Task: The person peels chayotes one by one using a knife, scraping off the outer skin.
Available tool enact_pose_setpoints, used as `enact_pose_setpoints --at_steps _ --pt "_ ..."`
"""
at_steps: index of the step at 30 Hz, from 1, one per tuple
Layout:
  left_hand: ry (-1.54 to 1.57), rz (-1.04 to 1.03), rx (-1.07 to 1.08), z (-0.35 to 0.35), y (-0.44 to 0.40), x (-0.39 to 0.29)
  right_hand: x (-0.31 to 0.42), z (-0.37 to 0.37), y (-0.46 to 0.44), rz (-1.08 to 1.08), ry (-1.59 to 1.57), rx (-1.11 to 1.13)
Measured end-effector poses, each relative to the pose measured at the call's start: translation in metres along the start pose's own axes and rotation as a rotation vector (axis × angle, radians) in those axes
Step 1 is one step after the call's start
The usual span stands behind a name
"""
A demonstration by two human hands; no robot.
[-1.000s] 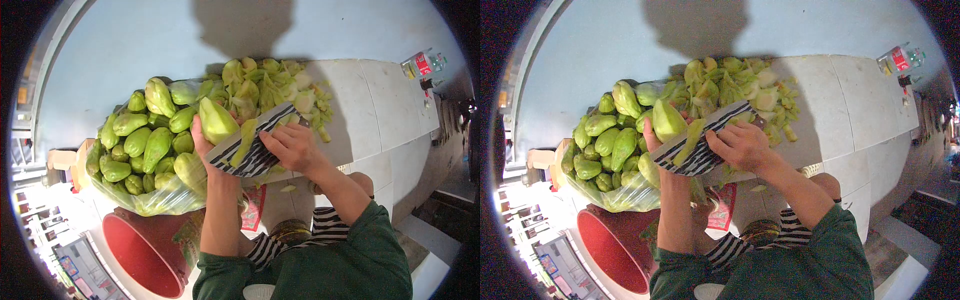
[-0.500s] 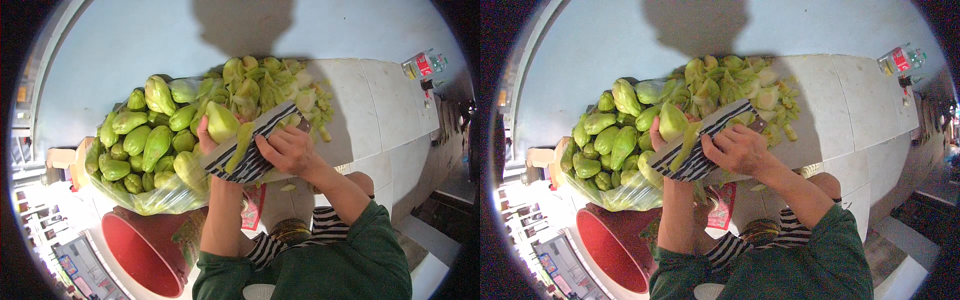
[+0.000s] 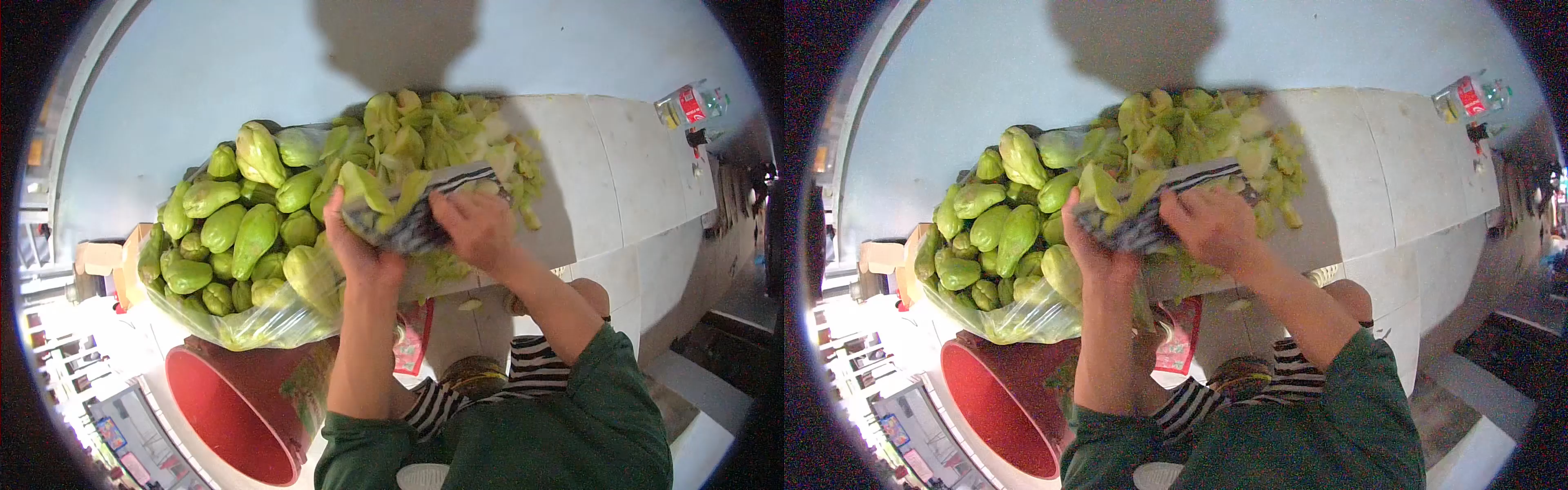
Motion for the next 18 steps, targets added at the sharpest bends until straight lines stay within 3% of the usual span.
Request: enact_pose_setpoints --at_steps 2,7,9,12,14,15,18 --pt "0.068 -0.017 -0.088 -0.01 0.004 -0.001 -0.014 -0.001 -0.004 -0.105 0.019 -0.002" --pt "-0.054 -0.053 -0.025 -0.001 -0.002 -0.009 -0.004 0.006 -0.004 0.037 -0.1 -0.006" --pt "-0.13 -0.039 0.112 0.001 -0.005 -0.009 0.001 0.011 -0.004 0.05 -0.145 -0.018" --pt "-0.094 -0.05 0.047 -0.005 0.0 -0.006 -0.003 0.009 -0.002 0.034 -0.167 0.022" --pt "-0.053 -0.03 -0.039 -0.015 0.003 -0.006 -0.018 -0.003 0.0 -0.188 -0.074 0.127" --pt "-0.012 -0.015 -0.125 -0.016 0.004 -0.005 -0.021 -0.003 0.0 -0.19 -0.071 0.125" --pt "-0.042 0.001 -0.051 -0.01 0.0 -0.006 -0.026 0.003 -0.003 -0.166 -0.108 0.085"
Point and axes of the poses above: each hand's wrist, its own y-axis away from the middle knuckle, its own z-axis out of the back of the hand, x = y × z, the point moved 3 cm from there along -y, towards the middle knuckle, and after that the axes turned 3 degrees about x, right-handed, at the moved point
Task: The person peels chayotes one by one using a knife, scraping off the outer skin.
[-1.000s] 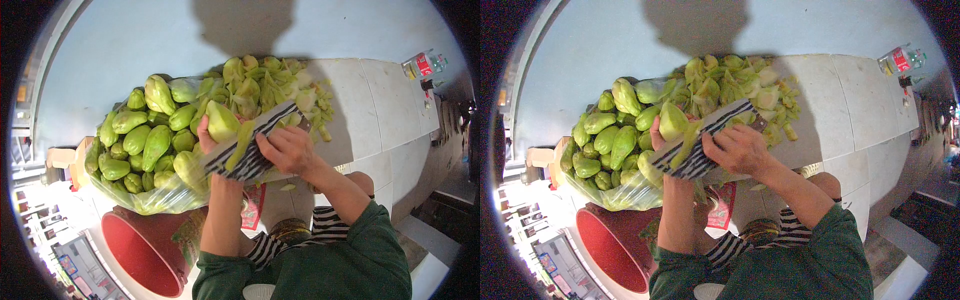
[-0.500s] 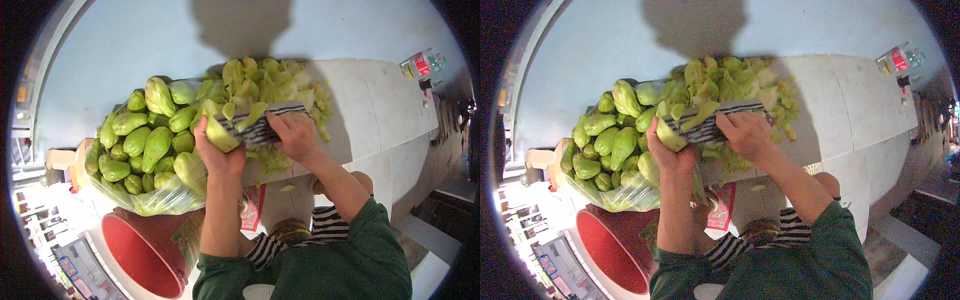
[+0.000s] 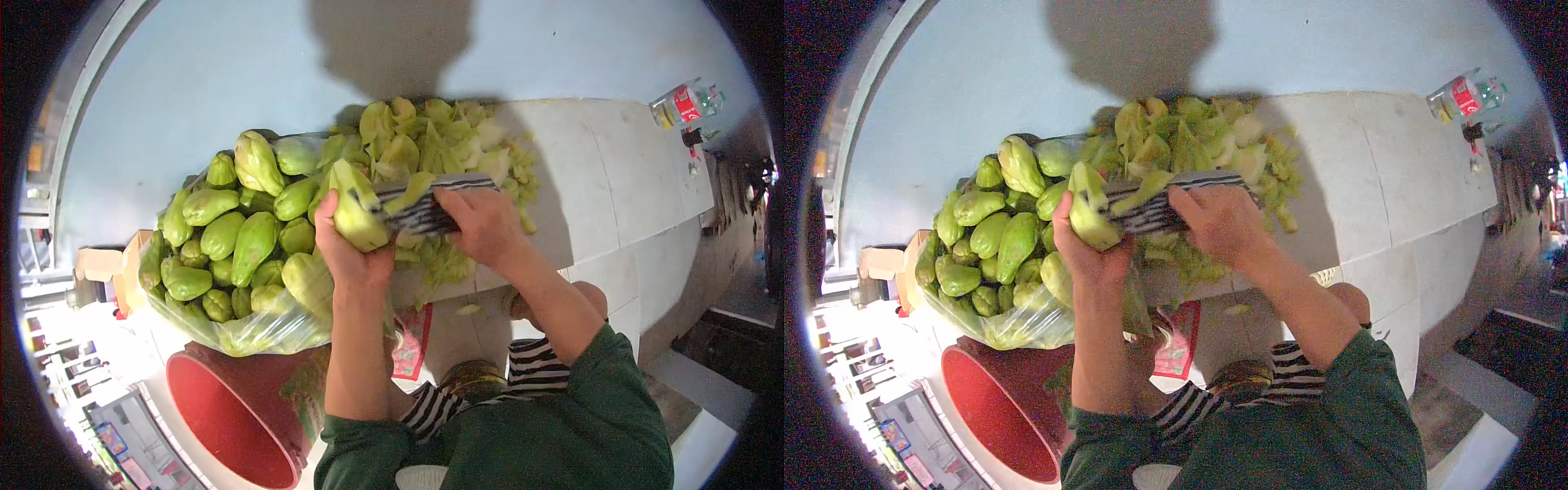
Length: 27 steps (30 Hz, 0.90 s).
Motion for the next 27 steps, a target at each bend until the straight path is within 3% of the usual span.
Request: enact_pose_setpoints --at_steps 3,6,8,9,11,15,17,25,27 --pt "-0.054 0.003 0.1 0.005 -0.003 0.001 0.011 0.007 0.002 0.134 -0.064 -0.026" --pt "-0.091 0.05 0.106 0.004 0.002 0.003 0.007 0.003 0.003 0.074 -0.061 0.027" --pt "-0.09 0.077 0.014 0.003 0.004 0.004 -0.005 -0.004 0.0 -0.16 -0.077 0.105" --pt "-0.092 0.079 0.021 0.0 0.003 0.003 -0.006 -0.003 0.001 -0.163 -0.074 0.099" --pt "-0.057 0.057 0.087 -0.008 0.003 0.003 -0.002 0.0 0.002 -0.047 -0.096 0.051" --pt "-0.073 0.017 0.076 -0.007 0.006 0.006 0.005 0.003 -0.001 -0.021 -0.092 -0.035" --pt "-0.006 0.183 0.246 0.007 0.003 0.007 -0.014 -0.008 -0.004 -0.465 -0.115 0.149" --pt "0.118 0.182 0.194 -0.004 0.004 -0.001 -0.02 -0.009 -0.003 -0.455 -0.122 0.13" --pt "-0.008 0.027 0.187 -0.005 0.008 -0.005 -0.021 -0.008 -0.003 -0.418 -0.12 0.12"
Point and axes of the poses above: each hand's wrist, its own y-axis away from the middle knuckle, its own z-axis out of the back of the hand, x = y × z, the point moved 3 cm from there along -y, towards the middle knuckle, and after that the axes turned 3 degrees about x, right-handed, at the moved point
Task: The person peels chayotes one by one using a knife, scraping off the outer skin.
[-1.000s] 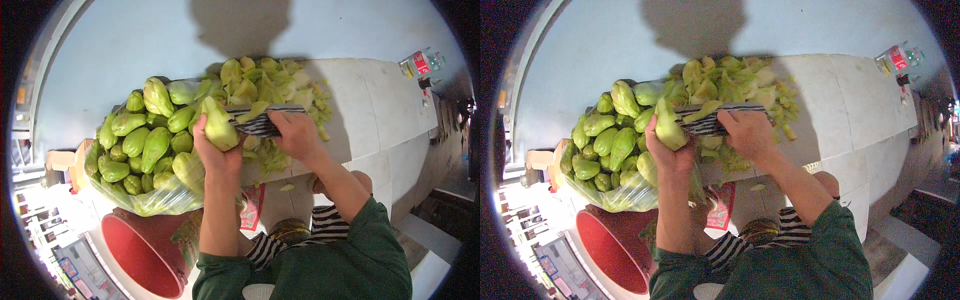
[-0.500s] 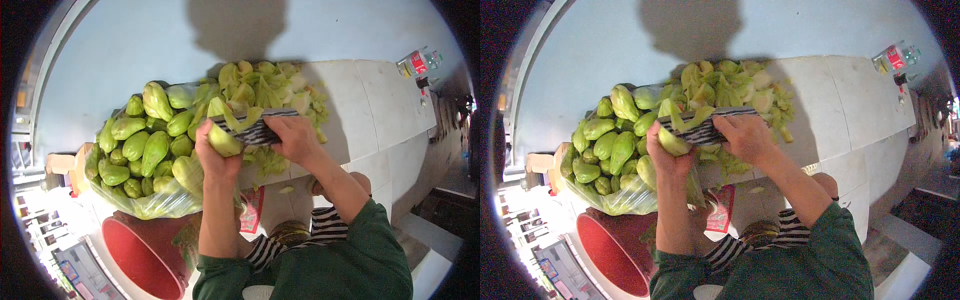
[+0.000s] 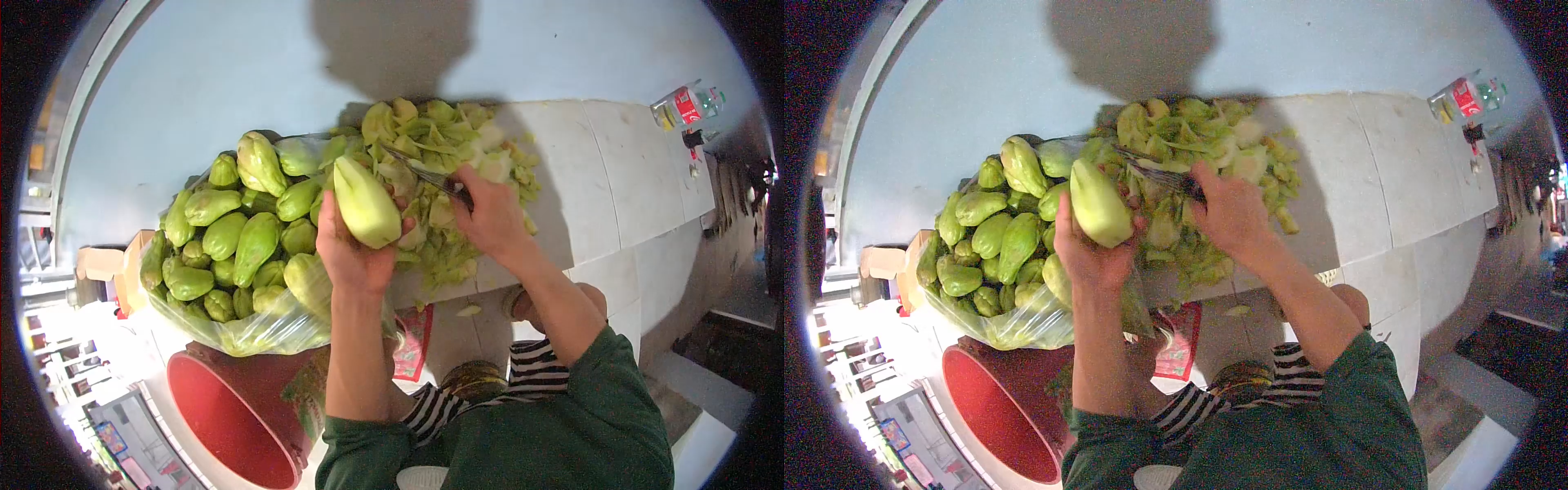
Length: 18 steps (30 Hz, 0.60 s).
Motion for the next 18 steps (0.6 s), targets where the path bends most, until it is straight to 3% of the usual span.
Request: enact_pose_setpoints --at_steps 3,6,10,12,18 --pt "-0.211 -0.069 -0.037 0.002 0.001 -0.004 0.002 0.002 0.003 0.07 -0.096 -0.055" --pt "-0.259 -0.159 0.069 -0.005 0.001 -0.005 0.002 0.004 0.005 0.088 -0.102 -0.073" --pt "-0.319 -0.235 0.05 -0.001 -0.004 -0.001 0.007 0.012 0.005 0.103 -0.102 -0.089" --pt "-0.523 -0.393 0.035 0.003 -0.005 -0.002 0.009 0.015 0.006 0.123 -0.087 -0.119" --pt "-0.664 -0.439 -0.012 0.005 -0.006 -0.002 0.01 0.02 0.006 0.171 -0.033 -0.203"
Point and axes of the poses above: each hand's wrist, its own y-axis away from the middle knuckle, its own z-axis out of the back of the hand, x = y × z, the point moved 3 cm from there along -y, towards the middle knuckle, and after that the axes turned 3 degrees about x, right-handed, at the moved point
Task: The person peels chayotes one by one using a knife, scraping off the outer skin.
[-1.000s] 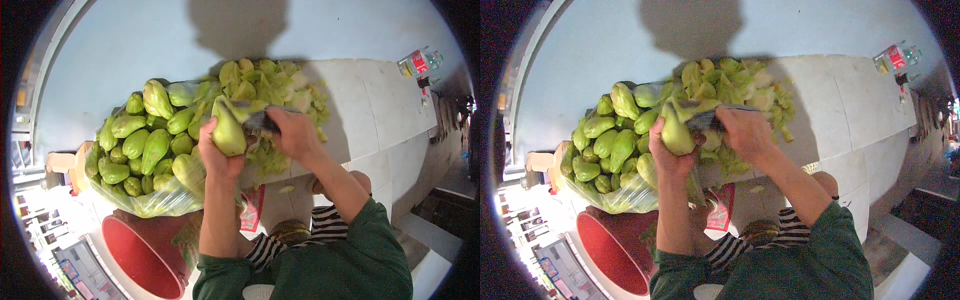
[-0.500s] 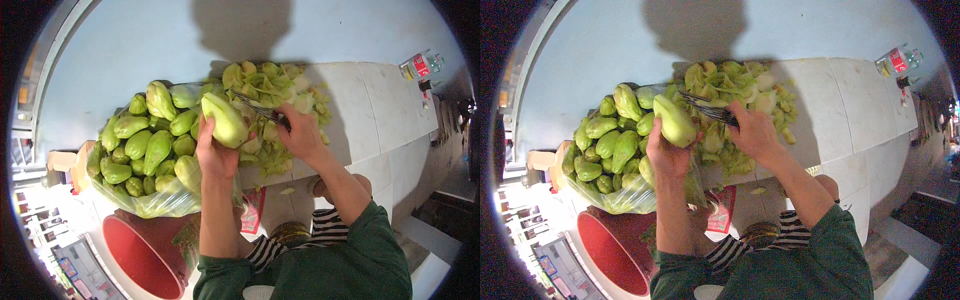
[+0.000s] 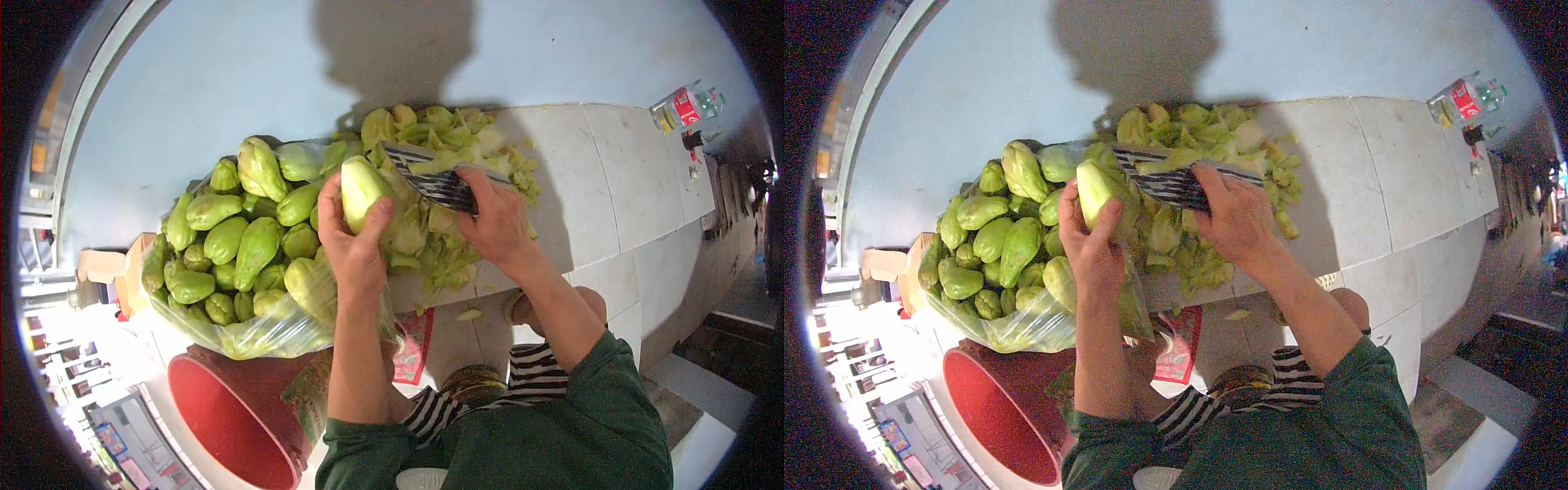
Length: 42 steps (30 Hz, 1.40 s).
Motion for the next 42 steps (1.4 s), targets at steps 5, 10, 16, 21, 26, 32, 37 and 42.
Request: enact_pose_setpoints --at_steps 5,10,16,21,26,32,37,42 --pt "0.145 0.299 0.067 0.001 0.003 -0.01 0.002 0.003 -0.004 -0.03 0.031 0.027" --pt "-0.355 0.091 0.583 -0.006 0.0 -0.019 0.005 0.006 -0.005 -0.063 0.16 0.132" --pt "-0.812 0.026 0.689 -0.028 0.011 -0.009 -0.003 -0.004 0.0 0.023 0.28 0.085" --pt "-1.046 0.022 0.581 -0.024 0.009 -0.002 -0.001 -0.009 0.005 0.112 0.36 0.074" --pt "-1.185 0.105 0.51 -0.022 0.004 -0.005 -0.001 -0.011 0.009 0.116 0.412 0.129" --pt "-1.061 0.054 0.326 0.004 -0.009 -0.001 0.003 -0.005 0.01 0.144 0.347 0.084" --pt "-0.835 0.197 0.15 0.027 -0.022 -0.005 -0.002 0.003 0.006 0.009 0.18 0.022" --pt "0.441 0.457 -0.038 0.034 -0.024 0.004 0.001 -0.002 0.009 -0.14 -0.149 0.008"
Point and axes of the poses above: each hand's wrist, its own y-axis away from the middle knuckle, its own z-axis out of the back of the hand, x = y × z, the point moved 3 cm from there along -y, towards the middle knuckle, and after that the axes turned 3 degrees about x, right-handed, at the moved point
